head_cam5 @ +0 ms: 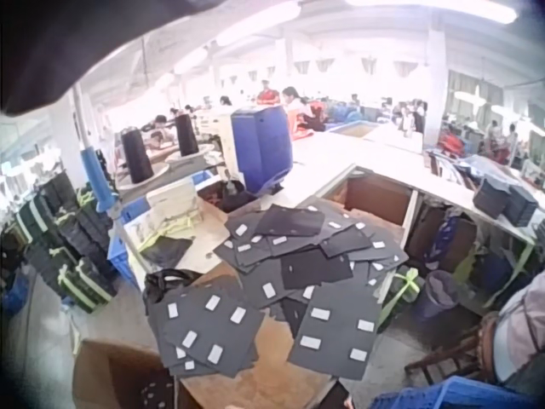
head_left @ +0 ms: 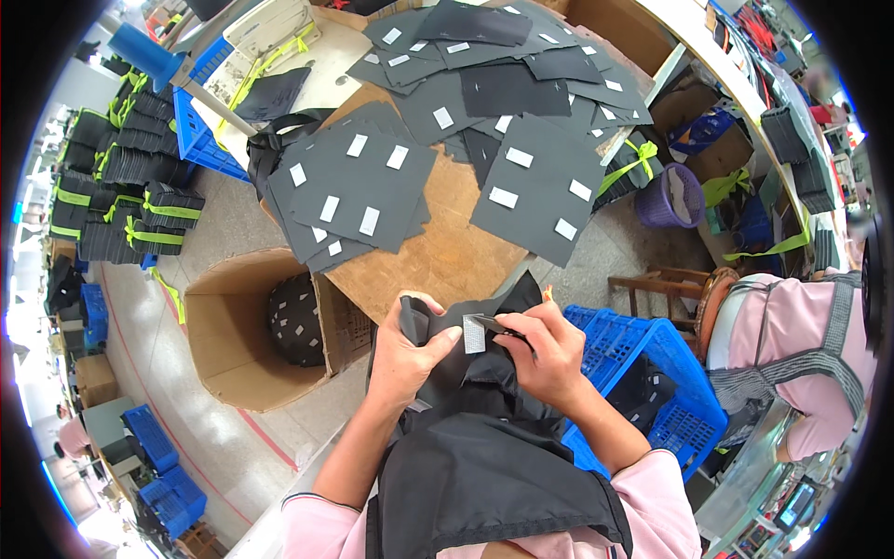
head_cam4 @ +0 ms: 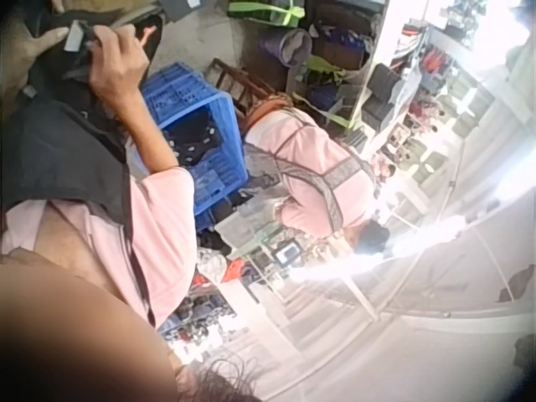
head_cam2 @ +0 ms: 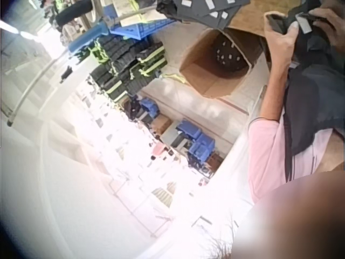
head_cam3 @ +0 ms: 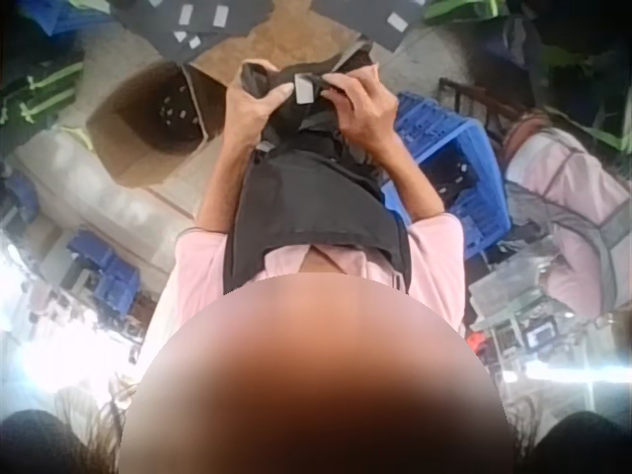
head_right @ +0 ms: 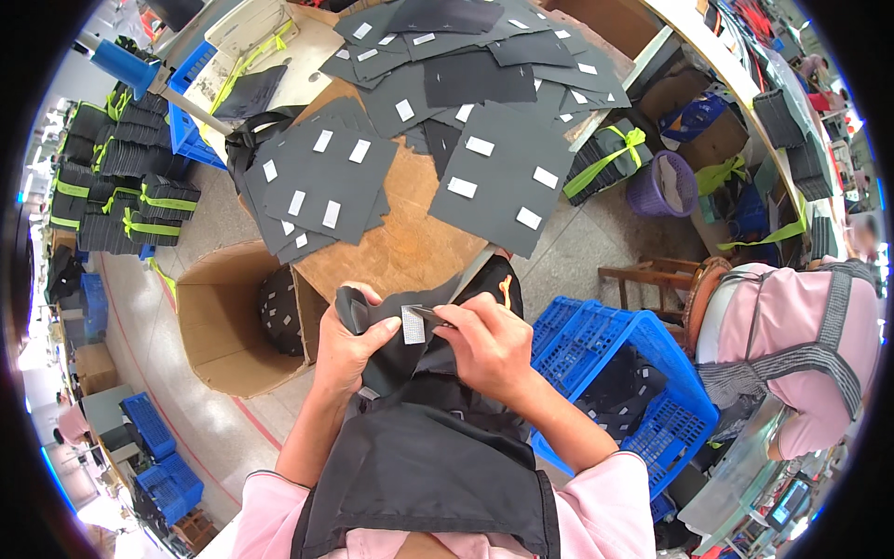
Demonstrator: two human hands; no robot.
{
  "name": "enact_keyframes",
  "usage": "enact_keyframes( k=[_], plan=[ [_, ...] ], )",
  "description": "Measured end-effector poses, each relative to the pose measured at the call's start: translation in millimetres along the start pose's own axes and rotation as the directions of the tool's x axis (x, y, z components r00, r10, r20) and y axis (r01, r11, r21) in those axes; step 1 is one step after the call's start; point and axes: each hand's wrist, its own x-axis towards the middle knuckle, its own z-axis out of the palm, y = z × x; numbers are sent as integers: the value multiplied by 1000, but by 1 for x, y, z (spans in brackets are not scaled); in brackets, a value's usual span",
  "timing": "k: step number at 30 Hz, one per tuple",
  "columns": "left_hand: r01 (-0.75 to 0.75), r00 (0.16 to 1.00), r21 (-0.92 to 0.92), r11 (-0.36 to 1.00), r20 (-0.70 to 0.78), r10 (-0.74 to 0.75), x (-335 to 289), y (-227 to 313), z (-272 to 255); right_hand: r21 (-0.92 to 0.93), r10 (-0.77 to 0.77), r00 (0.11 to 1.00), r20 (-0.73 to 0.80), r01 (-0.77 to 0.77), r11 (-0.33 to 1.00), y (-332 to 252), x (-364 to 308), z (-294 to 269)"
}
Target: The recorder is assembling components for safety vests by applying adhesive strips to black fabric panels.
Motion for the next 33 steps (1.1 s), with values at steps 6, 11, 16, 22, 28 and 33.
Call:
enact_keyframes(
  k=[6,11,16,22,28,33],
  plan=[
    [-13,1000,-15,1000,-15,13,1,1,2,13,-8,999,-48,8,1000,-4,-4,0],
    [7,1000,-59,998,-20,-9,1,1,2,21,62,998,-26,-61,998,-8,-4,5],
    [51,998,-103,993,-23,-54,1,-2,1,-13,69,995,-72,-70,997,-7,-6,12],
    [19,1000,-85,996,-18,-21,4,-5,0,-91,61,998,-18,-63,994,-7,-2,9],
    [-31,992,-31,999,-123,27,23,15,-24,44,148,970,-193,-143,989,11,-1,4],
    [-180,903,190,965,-357,239,113,52,-118,684,874,478,-93,-607,405,98,-3,11]
  ],
)
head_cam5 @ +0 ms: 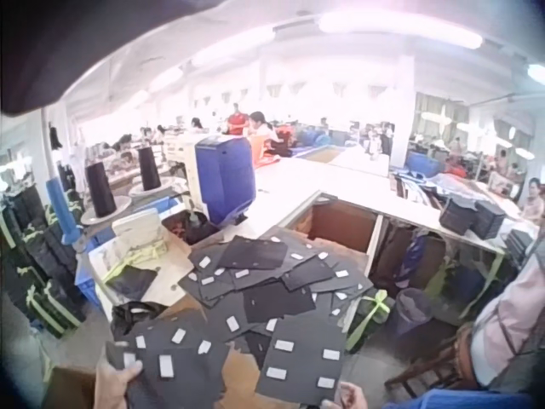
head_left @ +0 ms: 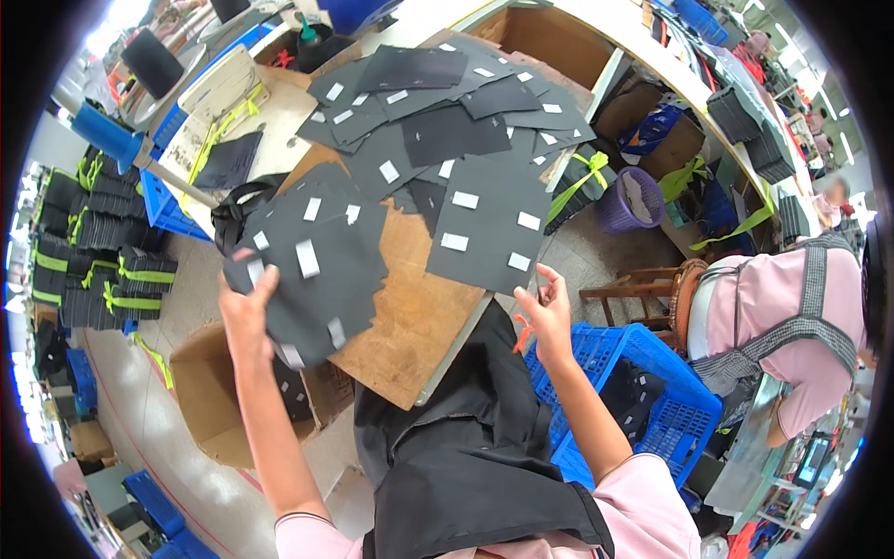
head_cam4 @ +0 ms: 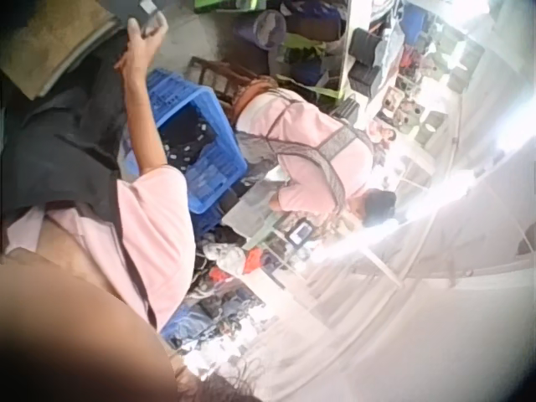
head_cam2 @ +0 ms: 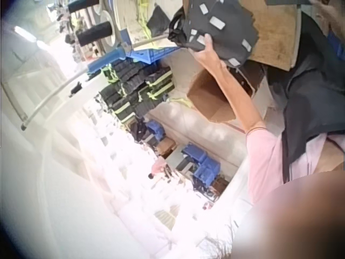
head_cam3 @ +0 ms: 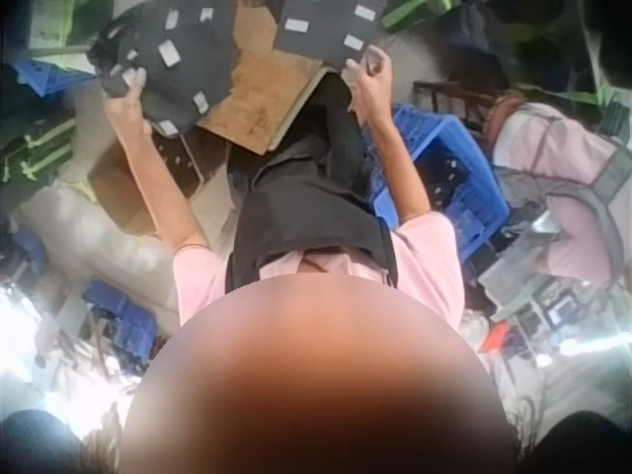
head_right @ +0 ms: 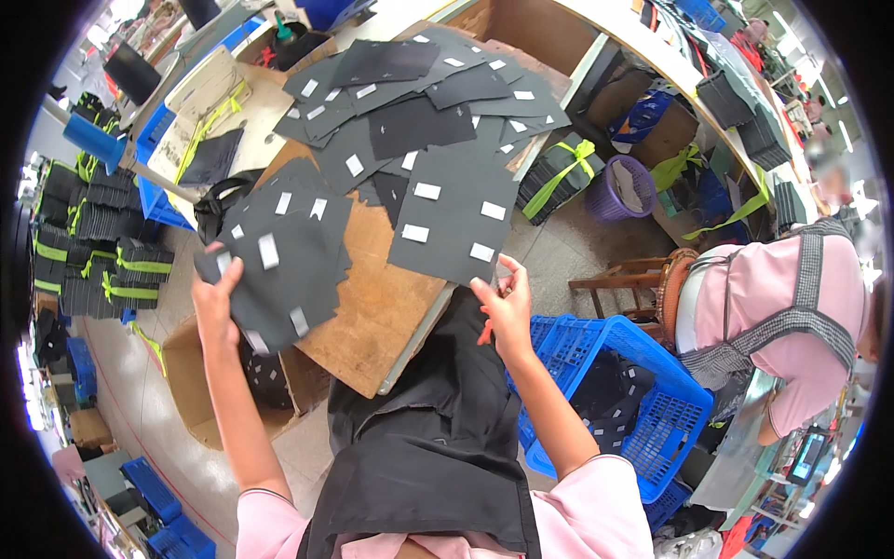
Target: The recorder is assembling components for safety vests by applying adhesive strips to black fabric panels.
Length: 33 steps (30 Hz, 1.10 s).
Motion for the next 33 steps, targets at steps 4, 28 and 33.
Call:
enact_keyframes(
  k=[4,28,33],
  plan=[
    [-128,924,754,644,-145,354,43,-49,-14,303,333,936,110,-351,886,23,38,-10],
    [573,543,-133,809,801,-253,-127,8,91,-307,-68,781,621,322,896,-82,-53,-13],
    [717,573,-288,634,762,-302,-137,0,90,-459,-507,781,365,625,631,-78,-81,7]
  ],
)
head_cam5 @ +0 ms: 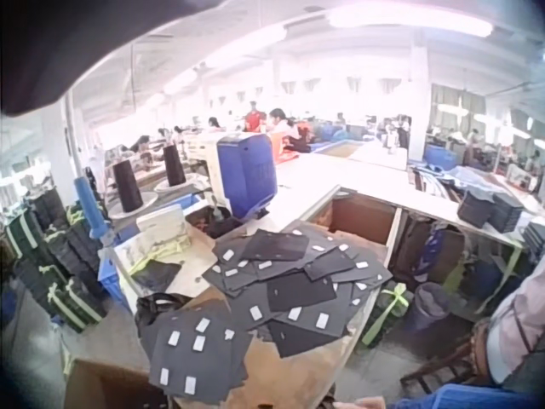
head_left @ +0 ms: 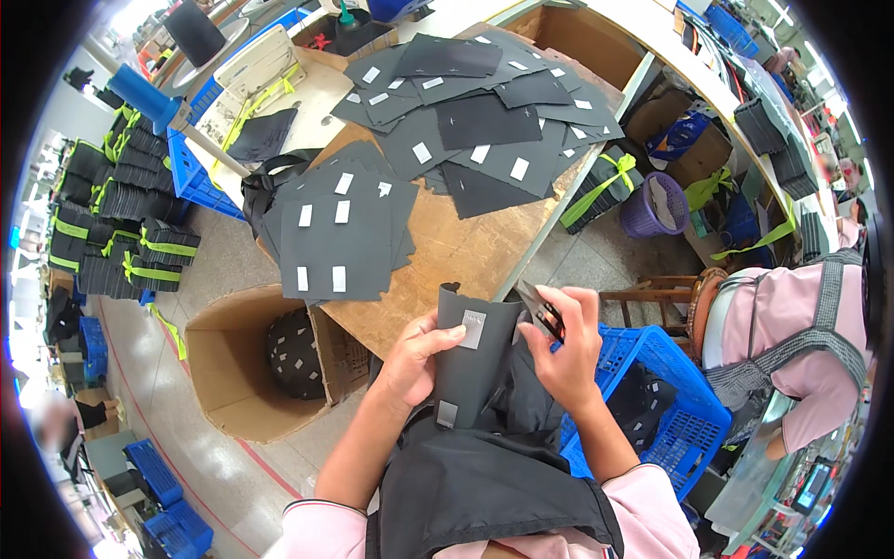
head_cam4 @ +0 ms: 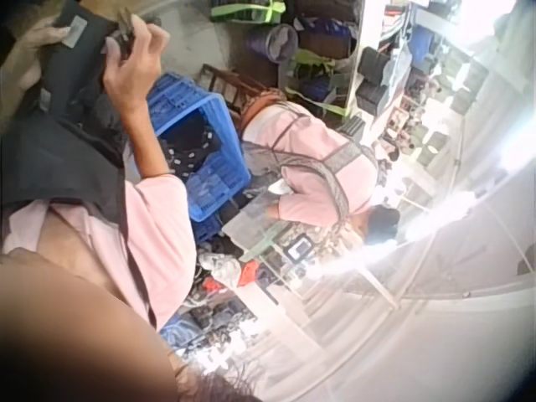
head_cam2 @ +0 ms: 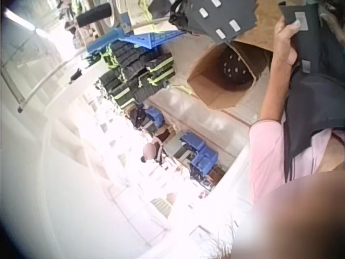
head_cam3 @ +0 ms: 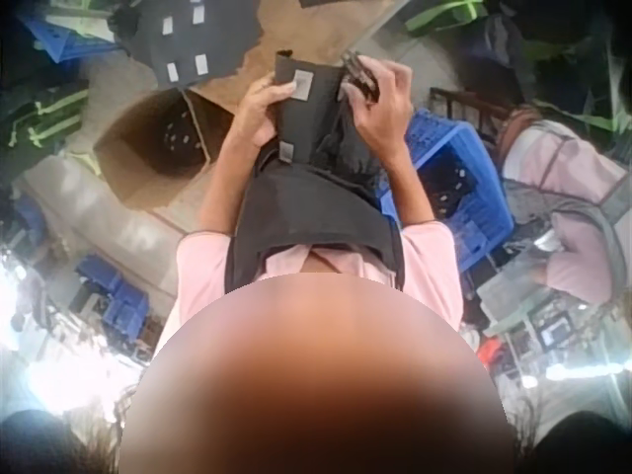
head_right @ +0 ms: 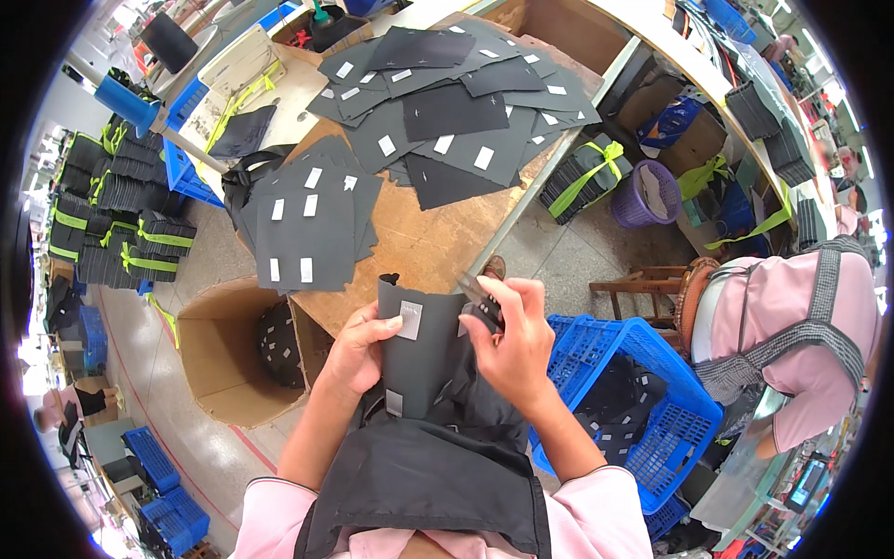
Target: The recorder is assembling components for safety vests by applying adhesive strips to black fabric panels.
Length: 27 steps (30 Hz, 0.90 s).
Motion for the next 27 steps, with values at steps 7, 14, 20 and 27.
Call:
enact_keyframes(
  k=[7,14,20,27],
  plan=[
    [-63,997,55,997,-38,65,-7,0,6,-75,-382,922,63,387,919,-2,-5,1],
    [-53,997,89,995,-55,58,-9,-1,3,-114,-422,902,89,430,896,-1,0,0],
    [-43,994,120,992,-91,54,-10,-1,5,-73,-405,914,38,406,911,4,-6,-2],
    [-34,997,150,988,-65,44,-11,1,6,-120,-371,923,99,381,917,-1,-5,-2]
  ],
)
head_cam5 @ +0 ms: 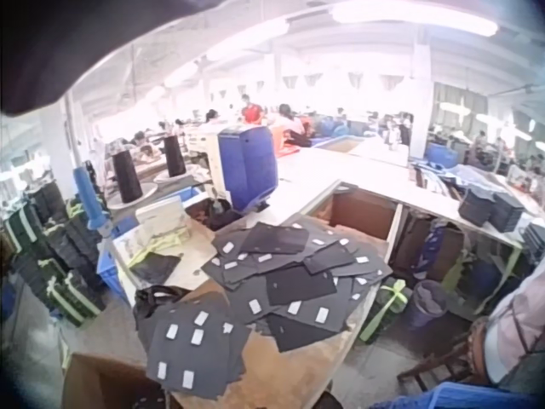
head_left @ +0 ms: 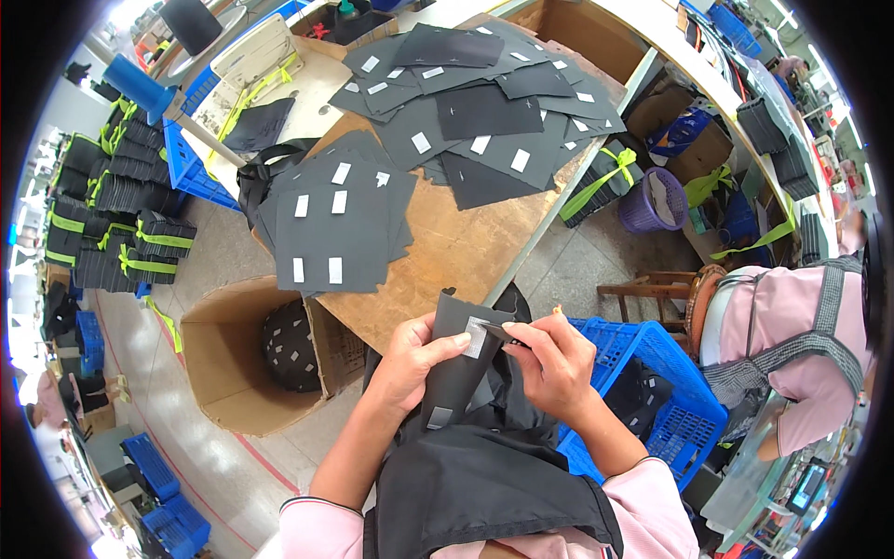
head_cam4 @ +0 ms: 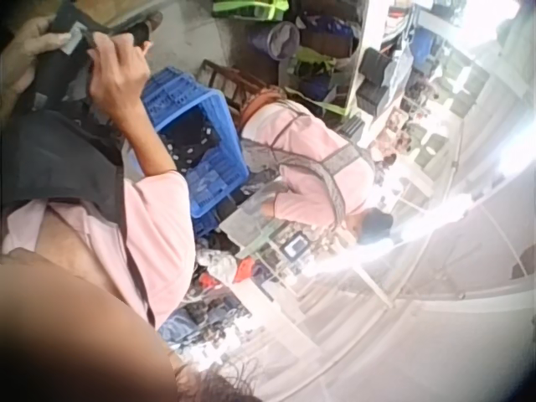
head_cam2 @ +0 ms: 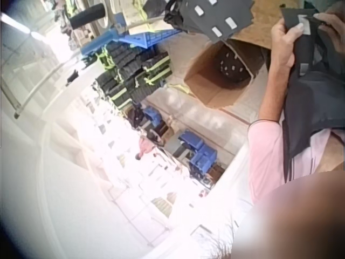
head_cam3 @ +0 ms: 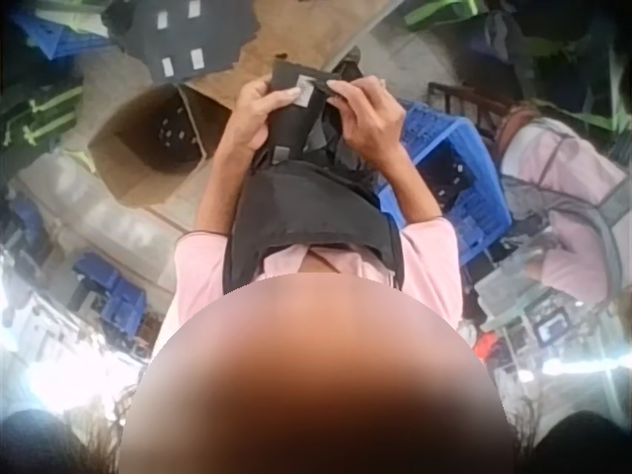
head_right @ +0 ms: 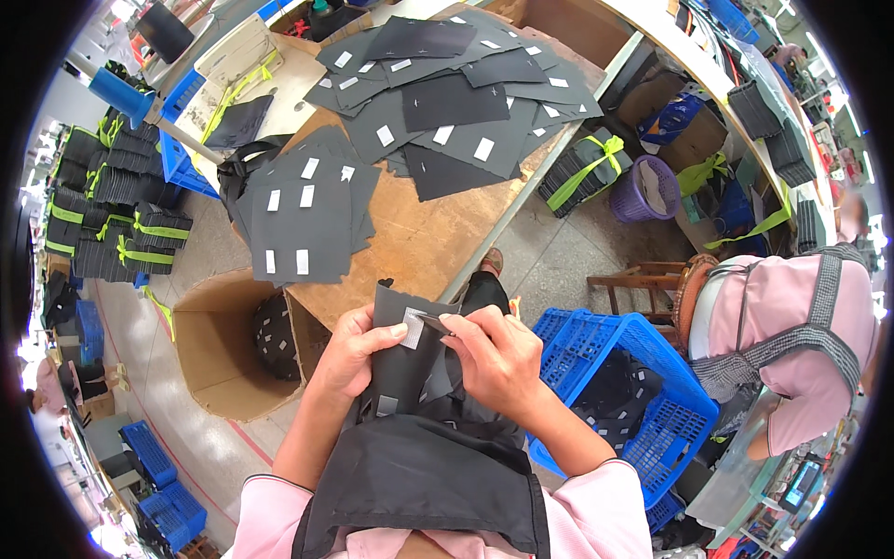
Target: The recorder is assembling components for safety vests by applying adhesive strips to black fabric panels.
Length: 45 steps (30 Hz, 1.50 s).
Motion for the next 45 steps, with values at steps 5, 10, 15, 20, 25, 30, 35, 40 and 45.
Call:
enact_keyframes(
  k=[5,10,15,20,25,30,35,40,45],
  plan=[
    [-10,1000,56,998,-3,10,-2,-1,-1,25,-42,996,-77,44,999,-1,-2,1],
    [-7,1000,160,987,27,3,-4,3,-3,321,284,958,35,-280,905,12,10,-10],
    [-102,994,195,975,43,96,8,-8,-15,455,88,824,560,-394,798,53,24,1],
    [-184,979,100,978,102,174,7,-14,-16,448,240,756,610,-578,682,31,23,2],
    [-91,995,98,991,-34,94,8,-12,-11,291,339,922,188,-382,877,6,14,16],
    [-133,982,134,982,-114,148,4,-11,0,107,242,970,17,-243,964,-1,-12,3],
    [-129,984,176,976,-97,147,4,-12,-1,71,69,993,97,-76,995,3,-11,4],
    [-85,988,204,975,-107,108,2,-8,3,61,2,996,92,-8,998,8,-8,1],
    [-87,985,237,968,-124,119,3,-8,4,15,-11,998,70,10,1000,7,-12,-5]
  ],
)
